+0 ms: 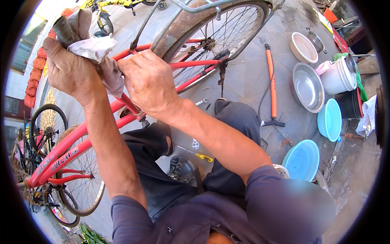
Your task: The person uses a wrench to tighten a bolt on the seat post clamp of a red bicycle frame. They then wipe the seat post and surrounding frame area with a cloth.
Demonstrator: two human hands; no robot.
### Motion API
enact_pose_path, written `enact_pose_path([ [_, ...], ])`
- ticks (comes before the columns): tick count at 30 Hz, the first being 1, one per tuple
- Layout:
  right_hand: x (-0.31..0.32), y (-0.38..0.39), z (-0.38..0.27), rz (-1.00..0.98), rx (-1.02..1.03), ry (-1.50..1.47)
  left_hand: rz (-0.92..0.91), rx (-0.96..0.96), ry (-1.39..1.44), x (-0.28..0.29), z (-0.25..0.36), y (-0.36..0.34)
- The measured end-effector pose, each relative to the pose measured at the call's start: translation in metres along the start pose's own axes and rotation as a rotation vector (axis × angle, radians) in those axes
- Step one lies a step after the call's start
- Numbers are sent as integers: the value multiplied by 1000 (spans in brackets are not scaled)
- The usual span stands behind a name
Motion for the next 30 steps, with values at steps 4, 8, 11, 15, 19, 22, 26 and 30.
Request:
enact_pose_path([
  [4, 3, -1, -4, -17, -19, -6, -3, -215, -271, 11, -3, 27],
  [8, 6, 2, -3, -40, -24, -19, -211, -316, -542, 38, 5, 49],
  [11, 1, 1, -2, 10, 10, -8, -330, -383, -753, 62, 3, 45],
  [15, 7, 0, -4, -27, -6, -3, -399, -477, -695, 67, 1, 30],
  [19, 5, 0, -6, -69, -13, 14, -489, -336, -655, 62, -2, 16],
  [22, 5, 0, -7, -79, -20, 17, -461, -428, -806, 52, -7, 19],
  [26, 8, 0, -9, -104, -34, 33, -347, -393, -851, 41, -2, 22],
  [30, 8, 1, -8, -85, -23, 38, -370, -430, -803, 47, 3, 14],
])
Point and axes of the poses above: each hand's wrist, its own y-axis away from the middle knuckle, its own x-axis out of the back of the hand, z = x × y, the point moved 1 cm from there along -y, towards the middle knuckle, and after that the axes turned 1 degree about -x, right-handed, at the moved point
